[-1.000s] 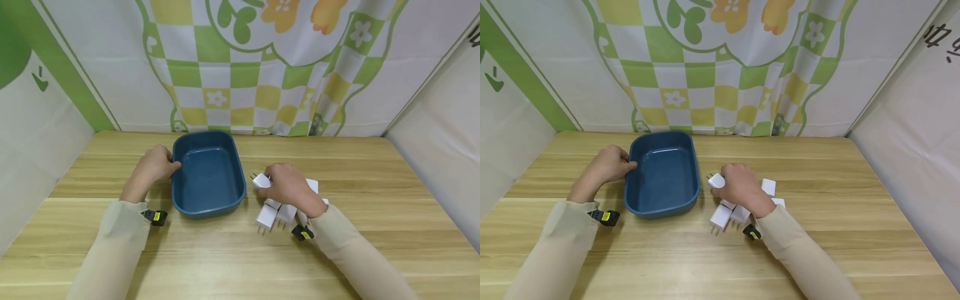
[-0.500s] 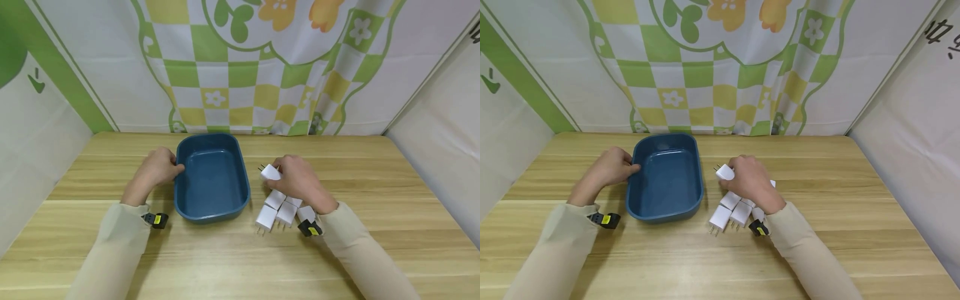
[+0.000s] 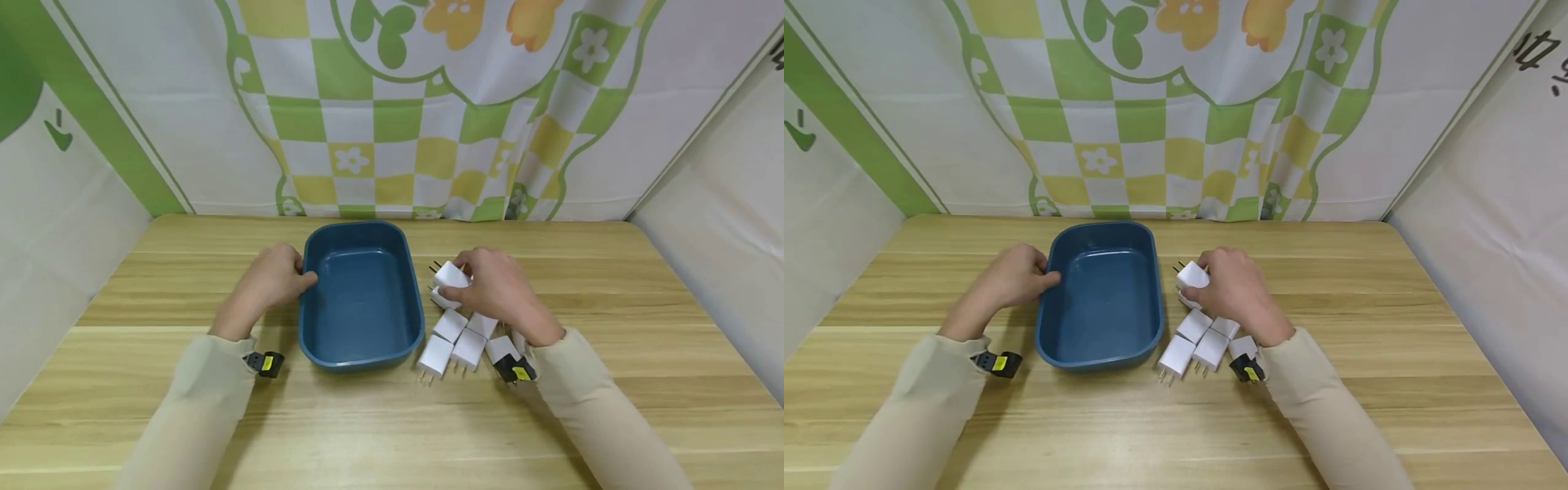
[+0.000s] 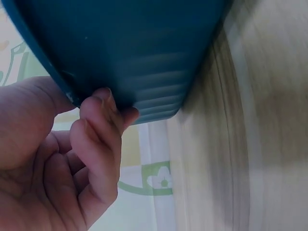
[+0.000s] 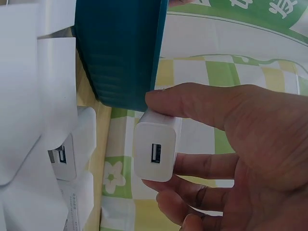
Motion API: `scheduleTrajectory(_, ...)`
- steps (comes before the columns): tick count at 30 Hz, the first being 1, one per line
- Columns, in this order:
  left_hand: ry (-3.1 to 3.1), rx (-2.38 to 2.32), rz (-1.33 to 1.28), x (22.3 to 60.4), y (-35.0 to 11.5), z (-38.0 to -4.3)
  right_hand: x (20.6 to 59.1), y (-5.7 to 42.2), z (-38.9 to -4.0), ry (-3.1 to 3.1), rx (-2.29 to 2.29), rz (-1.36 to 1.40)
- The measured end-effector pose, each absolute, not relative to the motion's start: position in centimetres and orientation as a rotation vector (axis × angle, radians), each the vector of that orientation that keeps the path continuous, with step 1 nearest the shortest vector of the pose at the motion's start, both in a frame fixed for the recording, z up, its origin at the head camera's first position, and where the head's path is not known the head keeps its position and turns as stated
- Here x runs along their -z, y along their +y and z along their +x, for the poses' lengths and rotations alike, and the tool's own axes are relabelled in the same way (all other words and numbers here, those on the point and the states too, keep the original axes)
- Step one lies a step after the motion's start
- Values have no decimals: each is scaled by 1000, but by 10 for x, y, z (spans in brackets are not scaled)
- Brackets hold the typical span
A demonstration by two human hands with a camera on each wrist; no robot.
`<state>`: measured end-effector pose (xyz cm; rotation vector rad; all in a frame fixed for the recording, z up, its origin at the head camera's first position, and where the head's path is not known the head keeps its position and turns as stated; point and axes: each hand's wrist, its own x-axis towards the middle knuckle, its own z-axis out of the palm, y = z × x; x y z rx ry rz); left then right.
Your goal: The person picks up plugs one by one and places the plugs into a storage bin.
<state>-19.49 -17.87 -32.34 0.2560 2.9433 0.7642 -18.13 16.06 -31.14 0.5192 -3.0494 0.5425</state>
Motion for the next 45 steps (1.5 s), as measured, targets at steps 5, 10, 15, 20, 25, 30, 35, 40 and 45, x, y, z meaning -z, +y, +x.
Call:
scheduleTrajectory(5,2944,-665,224,323,-176,-194,308,160,-179,-3049,-539,518)
scheduleTrajectory(10,2955,-550,190,322,-175,-193,306,159,-178,-3039,-539,524)
scheduleTrajectory(15,2952,-502,170,322,-174,-192,303,158,-176,-3007,-537,559)
scheduleTrajectory(20,2953,-479,174,323,-170,-193,300,155,-172,-2979,-538,599)
scheduleTrajectory(25,2955,-480,160,323,-167,-193,296,148,-170,-2944,-536,664)
scheduleTrajectory(30,2962,-475,141,322,-165,-193,286,136,-175,-2929,-514,734)
scheduleTrajectory(35,2960,-463,122,323,-165,-193,278,120,-190,-2925,-477,844)
scheduleTrajectory(40,2962,-457,104,325,-167,-193,273,102,-209,-2969,-385,955)
scheduleTrajectory(45,2964,-459,92,325,-167,-193,269,85,-225,-3009,-311,1024)
